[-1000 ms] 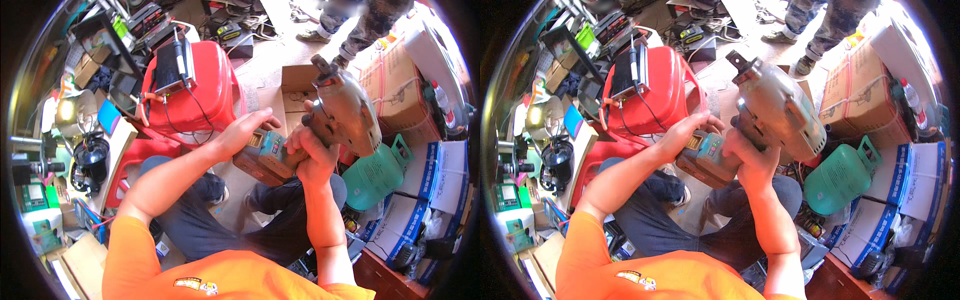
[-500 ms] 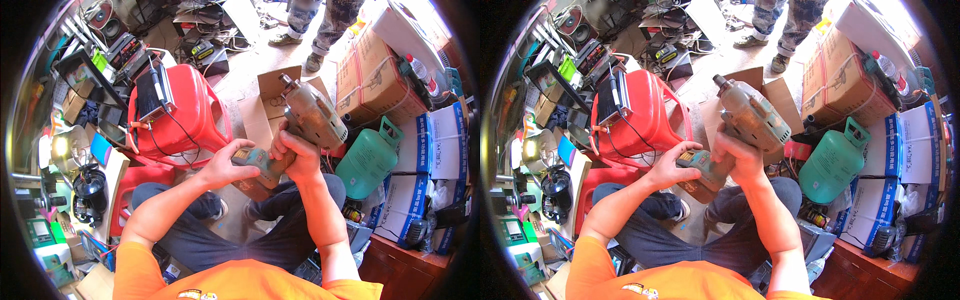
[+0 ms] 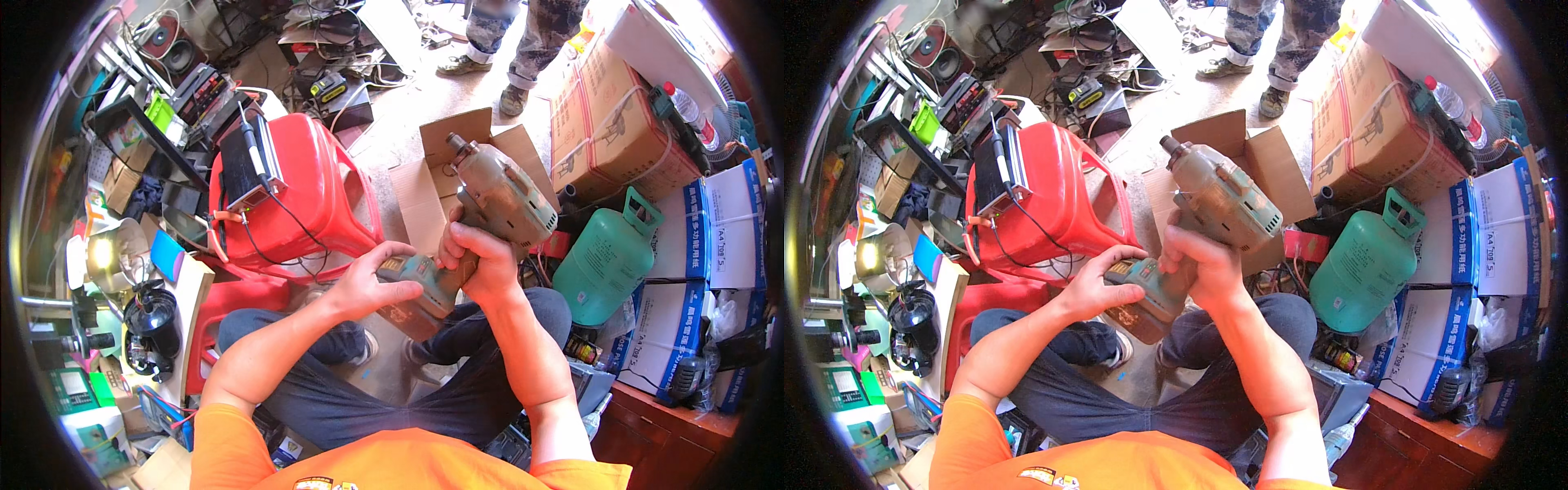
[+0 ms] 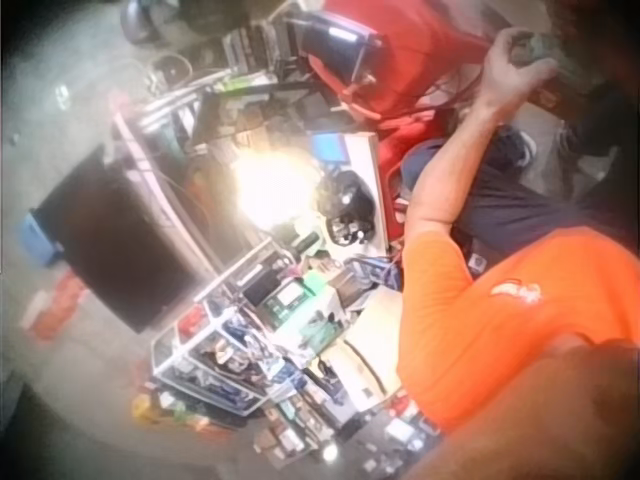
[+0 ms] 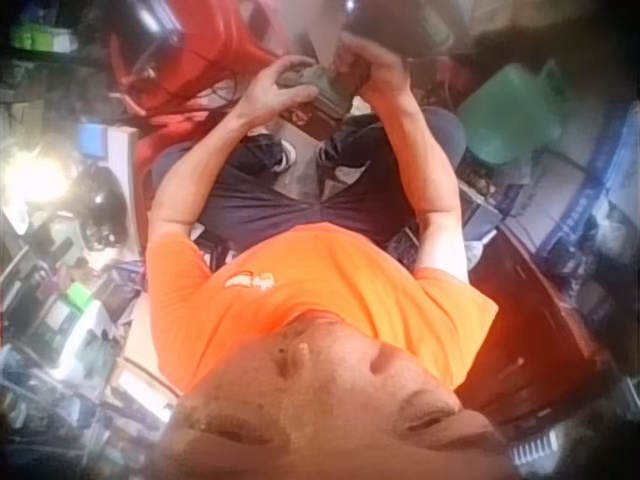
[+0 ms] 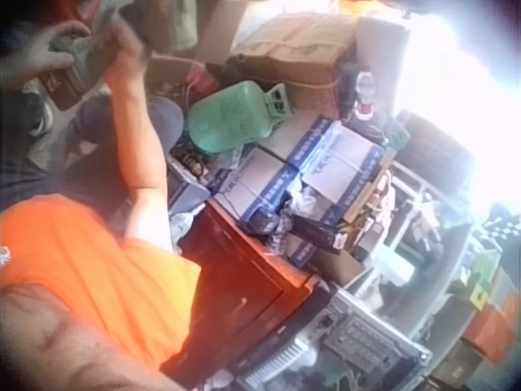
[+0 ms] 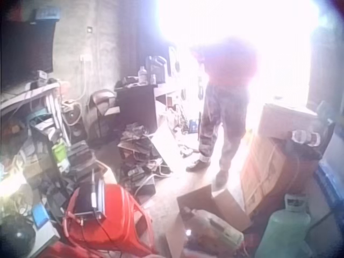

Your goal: The person sits on the floor and attaches a battery pack to a cordless impact wrench. They repeatedly press the battery into place and test the fit, then remove and reattach it several times. Finally, they insert a socket adapter into the tool's chuck.

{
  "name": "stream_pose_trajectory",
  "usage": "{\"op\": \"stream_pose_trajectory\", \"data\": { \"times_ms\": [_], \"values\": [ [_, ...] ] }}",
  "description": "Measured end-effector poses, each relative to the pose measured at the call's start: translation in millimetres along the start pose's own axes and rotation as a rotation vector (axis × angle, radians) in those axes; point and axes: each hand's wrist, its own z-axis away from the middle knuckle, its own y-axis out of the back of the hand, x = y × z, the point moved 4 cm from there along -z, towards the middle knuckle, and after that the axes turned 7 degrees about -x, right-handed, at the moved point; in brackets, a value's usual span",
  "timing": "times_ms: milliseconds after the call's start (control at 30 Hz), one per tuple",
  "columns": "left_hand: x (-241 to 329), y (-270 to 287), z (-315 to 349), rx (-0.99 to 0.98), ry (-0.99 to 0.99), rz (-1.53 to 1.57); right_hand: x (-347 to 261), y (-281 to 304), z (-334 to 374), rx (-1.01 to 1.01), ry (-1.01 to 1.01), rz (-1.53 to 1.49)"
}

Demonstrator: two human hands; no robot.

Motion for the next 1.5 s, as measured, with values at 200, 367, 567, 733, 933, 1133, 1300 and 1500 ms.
{"op": "stream_pose_trajectory", "data": {
  "times_ms": [200,367,567,733,933,1133,1300,1500],
  "values": [
    [-4,-3,-2,-0.013,-0.011,0.038,-6,-6,1,-0.006,-0.005,-0.047],
    [-3,-6,-2,-0.025,0.002,0.042,4,8,1,0.03,-0.059,-0.057],
    [-4,-5,2,0.015,-0.102,-0.024,-8,-6,4,-0.096,0.097,0.134],
    [-3,-10,1,0.003,-0.105,0.056,-19,-12,9,-0.04,0.176,0.066],
    [-18,-15,-3,-0.03,-0.066,0.148,-6,6,1,0.024,0.158,0.054],
    [-5,-24,0,-0.011,-0.098,-0.032,-20,-6,11,-0.119,0.281,0.124],
    [-15,-19,2,-0.004,-0.057,-0.02,-14,-4,8,-0.05,0.192,0.016],
    [-14,-24,2,-0.025,-0.148,-0.184,-10,-4,9,-0.151,0.261,0.218]
  ]
}}
